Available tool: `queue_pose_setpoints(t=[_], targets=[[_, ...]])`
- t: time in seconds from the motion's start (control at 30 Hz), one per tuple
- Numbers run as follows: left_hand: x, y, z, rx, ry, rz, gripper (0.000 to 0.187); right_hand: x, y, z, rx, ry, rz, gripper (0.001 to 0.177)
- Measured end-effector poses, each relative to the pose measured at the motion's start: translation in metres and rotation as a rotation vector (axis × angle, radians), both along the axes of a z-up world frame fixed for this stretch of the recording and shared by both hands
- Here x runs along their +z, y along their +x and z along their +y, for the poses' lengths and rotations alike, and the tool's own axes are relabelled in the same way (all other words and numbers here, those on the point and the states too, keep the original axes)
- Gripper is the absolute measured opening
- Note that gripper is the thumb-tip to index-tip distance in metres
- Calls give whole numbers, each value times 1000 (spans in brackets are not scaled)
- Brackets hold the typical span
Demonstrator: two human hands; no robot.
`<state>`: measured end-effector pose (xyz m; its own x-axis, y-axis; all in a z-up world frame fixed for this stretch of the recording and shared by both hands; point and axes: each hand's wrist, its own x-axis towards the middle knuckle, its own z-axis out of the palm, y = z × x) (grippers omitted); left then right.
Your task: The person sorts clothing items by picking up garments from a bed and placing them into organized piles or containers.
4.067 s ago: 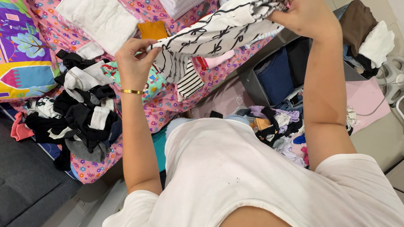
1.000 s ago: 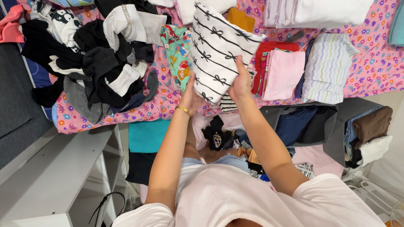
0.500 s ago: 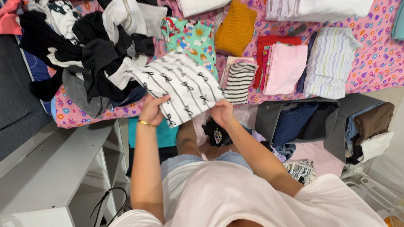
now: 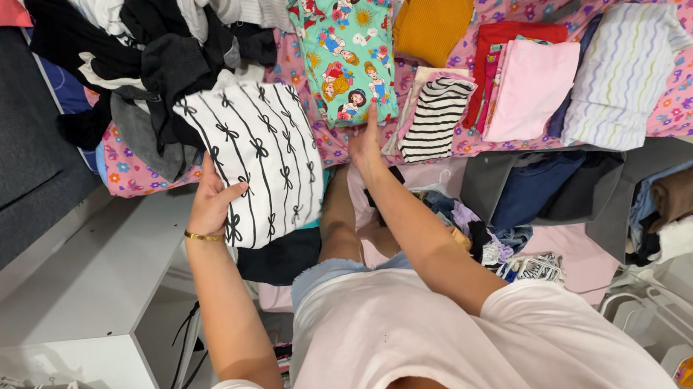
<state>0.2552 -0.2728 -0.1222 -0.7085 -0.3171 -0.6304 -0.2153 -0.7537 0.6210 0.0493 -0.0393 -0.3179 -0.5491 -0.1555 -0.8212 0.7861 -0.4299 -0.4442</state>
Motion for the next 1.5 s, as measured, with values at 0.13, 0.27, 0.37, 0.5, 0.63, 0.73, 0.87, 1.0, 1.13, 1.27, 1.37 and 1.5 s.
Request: queue_pose_setpoints(t=[0.13, 0.27, 0.37, 0.5, 0.63, 0.73, 0.87, 1.0, 1.13, 1.27, 1.37, 1.5], targets=[[-8, 3, 7, 49, -12, 25, 94, -3, -5, -13, -49, -77, -24, 88], [-9, 1, 11, 78, -2, 54, 94, 0, -8, -22, -27, -114, -28, 84], [-5, 1, 14, 81, -32, 36, 93, 3, -11, -19, -17, -122, -51, 82], [-7, -3, 10, 78, -99, 35, 94, 2, -13, -21, -45, -203, 6, 80], [-8, 0, 13, 99, -40, 23, 92, 5, -9, -46, -247, 134, 27, 76], [-10, 3, 14, 94, -68, 16, 95, 9, -9, -55, -306, 182, 87, 76], [-18, 7, 14, 62, -96, -5, 98, 14, -13, -59, -298, 207, 147, 76], [-26, 9, 20, 65, -16, 13, 97, 14, -6, -71, -336, 350, 226, 80], [-32, 9, 21, 28, 1, -6, 96, 29, -8, -90, -231, 666, 189, 87], [-34, 12, 22, 10, -10, -19, 94, 43, -17, -99, -167, 664, 108, 115], [-34, 10, 22, -6, -21, -11, 95, 34, -20, -91, -182, 479, 217, 99], [-34, 4, 23, -15, -6, -15, 95, 18, -22, -68, -153, 374, 364, 71]])
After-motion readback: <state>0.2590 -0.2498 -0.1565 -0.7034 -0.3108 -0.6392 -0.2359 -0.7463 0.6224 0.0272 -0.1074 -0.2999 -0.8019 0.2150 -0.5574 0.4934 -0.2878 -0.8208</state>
